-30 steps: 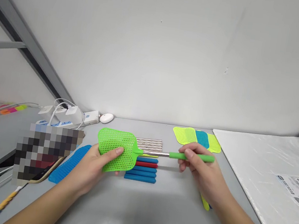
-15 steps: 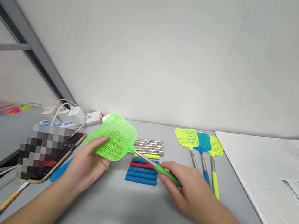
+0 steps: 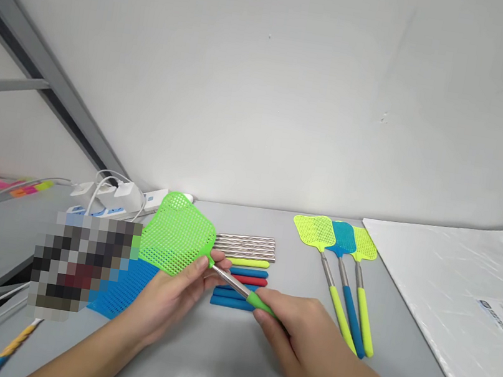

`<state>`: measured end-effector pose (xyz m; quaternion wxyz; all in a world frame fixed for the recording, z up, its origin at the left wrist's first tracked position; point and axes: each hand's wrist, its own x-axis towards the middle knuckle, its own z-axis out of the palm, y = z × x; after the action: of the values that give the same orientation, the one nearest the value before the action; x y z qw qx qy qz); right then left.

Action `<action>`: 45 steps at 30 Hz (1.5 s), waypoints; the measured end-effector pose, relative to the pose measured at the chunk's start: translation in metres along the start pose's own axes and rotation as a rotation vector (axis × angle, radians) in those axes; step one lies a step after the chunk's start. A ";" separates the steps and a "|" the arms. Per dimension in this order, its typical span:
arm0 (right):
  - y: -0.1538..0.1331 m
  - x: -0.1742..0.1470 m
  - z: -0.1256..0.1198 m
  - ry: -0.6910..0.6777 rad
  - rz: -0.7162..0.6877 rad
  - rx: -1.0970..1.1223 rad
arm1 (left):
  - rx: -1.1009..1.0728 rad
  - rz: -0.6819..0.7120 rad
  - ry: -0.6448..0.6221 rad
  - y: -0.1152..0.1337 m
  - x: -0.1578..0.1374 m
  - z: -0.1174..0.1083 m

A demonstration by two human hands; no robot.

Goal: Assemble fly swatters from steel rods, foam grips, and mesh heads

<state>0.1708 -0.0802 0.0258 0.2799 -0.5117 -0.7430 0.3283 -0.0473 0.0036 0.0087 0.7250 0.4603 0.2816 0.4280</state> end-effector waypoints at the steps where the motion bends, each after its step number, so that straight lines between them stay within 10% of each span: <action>1: -0.002 0.000 0.000 0.000 0.028 0.066 | -0.002 0.002 -0.001 0.001 0.000 0.001; 12: 0.013 0.000 0.007 -0.302 0.368 1.088 | -0.003 0.050 -0.114 0.004 -0.006 0.005; 28: -0.008 -0.001 0.004 -0.095 0.222 0.340 | 0.056 -0.022 -0.054 -0.004 -0.002 0.031; 45: 0.000 -0.002 0.007 -0.067 0.234 0.369 | 0.074 0.126 0.052 -0.017 -0.005 0.065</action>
<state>0.1661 -0.0832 0.0214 0.3038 -0.5233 -0.6147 0.5059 0.0087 -0.0321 0.0208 0.6716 0.4922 0.2866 0.4739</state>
